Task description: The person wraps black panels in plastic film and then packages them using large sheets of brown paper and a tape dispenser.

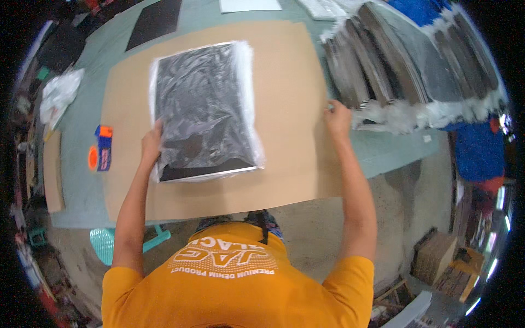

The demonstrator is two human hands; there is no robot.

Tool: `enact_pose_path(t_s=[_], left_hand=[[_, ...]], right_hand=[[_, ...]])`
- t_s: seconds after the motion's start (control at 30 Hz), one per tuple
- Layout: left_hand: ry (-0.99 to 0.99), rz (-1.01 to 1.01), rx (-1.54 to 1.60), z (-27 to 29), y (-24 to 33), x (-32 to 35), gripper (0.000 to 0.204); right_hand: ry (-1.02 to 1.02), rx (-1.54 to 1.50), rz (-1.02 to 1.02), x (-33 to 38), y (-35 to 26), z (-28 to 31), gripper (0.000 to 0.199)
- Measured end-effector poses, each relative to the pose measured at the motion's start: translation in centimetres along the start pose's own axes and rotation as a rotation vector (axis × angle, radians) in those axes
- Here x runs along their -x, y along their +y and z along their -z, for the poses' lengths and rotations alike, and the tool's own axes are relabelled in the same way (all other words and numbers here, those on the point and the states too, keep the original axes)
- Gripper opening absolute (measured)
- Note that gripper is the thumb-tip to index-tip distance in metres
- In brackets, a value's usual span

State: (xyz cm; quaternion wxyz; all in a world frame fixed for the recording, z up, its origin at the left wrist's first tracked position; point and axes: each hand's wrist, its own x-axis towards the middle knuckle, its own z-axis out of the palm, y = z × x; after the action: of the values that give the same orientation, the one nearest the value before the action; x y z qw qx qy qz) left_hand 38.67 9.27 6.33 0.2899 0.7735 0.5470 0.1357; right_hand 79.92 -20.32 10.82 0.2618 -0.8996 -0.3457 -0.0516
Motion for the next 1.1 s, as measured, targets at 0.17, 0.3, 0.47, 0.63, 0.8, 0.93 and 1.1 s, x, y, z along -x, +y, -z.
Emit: enact_pose_path(t_s=[0.17, 0.3, 0.47, 0.63, 0.8, 0.93, 1.1], left_hand=[[-0.041, 0.078, -0.004, 1.1, 1.0, 0.1, 0.079], [-0.04, -0.003, 0.0, 1.2, 1.4, 0.3, 0.079], [-0.057, -0.029, -0.063, 1.3, 1.4, -0.6, 0.079], [-0.096, -0.016, -0.066, 1.3, 1.7, -0.2, 0.079], [-0.128, -0.078, -0.111, 3.1, 3.7, -3.4, 0.075], [-0.023, -0.259, 0.255, 1.7, 4.4, -7.0, 0.082], [0.179, -0.277, 0.115, -2.1, 4.3, -7.3, 0.096]], right_hand=[[0.119, 0.024, 0.206, 0.9, -0.2, -0.7, 0.022], [0.063, 0.061, 0.098, 0.9, 1.4, -1.0, 0.014], [0.155, 0.165, 0.154, 0.6, -0.9, 0.6, 0.01], [0.002, -0.012, -0.113, -0.7, -0.8, 1.7, 0.016], [-0.524, -0.472, -0.354, -2.6, -6.5, 7.5, 0.029], [-0.699, -0.277, 0.02, -3.4, -21.1, 8.8, 0.032], [-0.748, -0.162, 0.528, 2.7, -31.4, -4.7, 0.023]])
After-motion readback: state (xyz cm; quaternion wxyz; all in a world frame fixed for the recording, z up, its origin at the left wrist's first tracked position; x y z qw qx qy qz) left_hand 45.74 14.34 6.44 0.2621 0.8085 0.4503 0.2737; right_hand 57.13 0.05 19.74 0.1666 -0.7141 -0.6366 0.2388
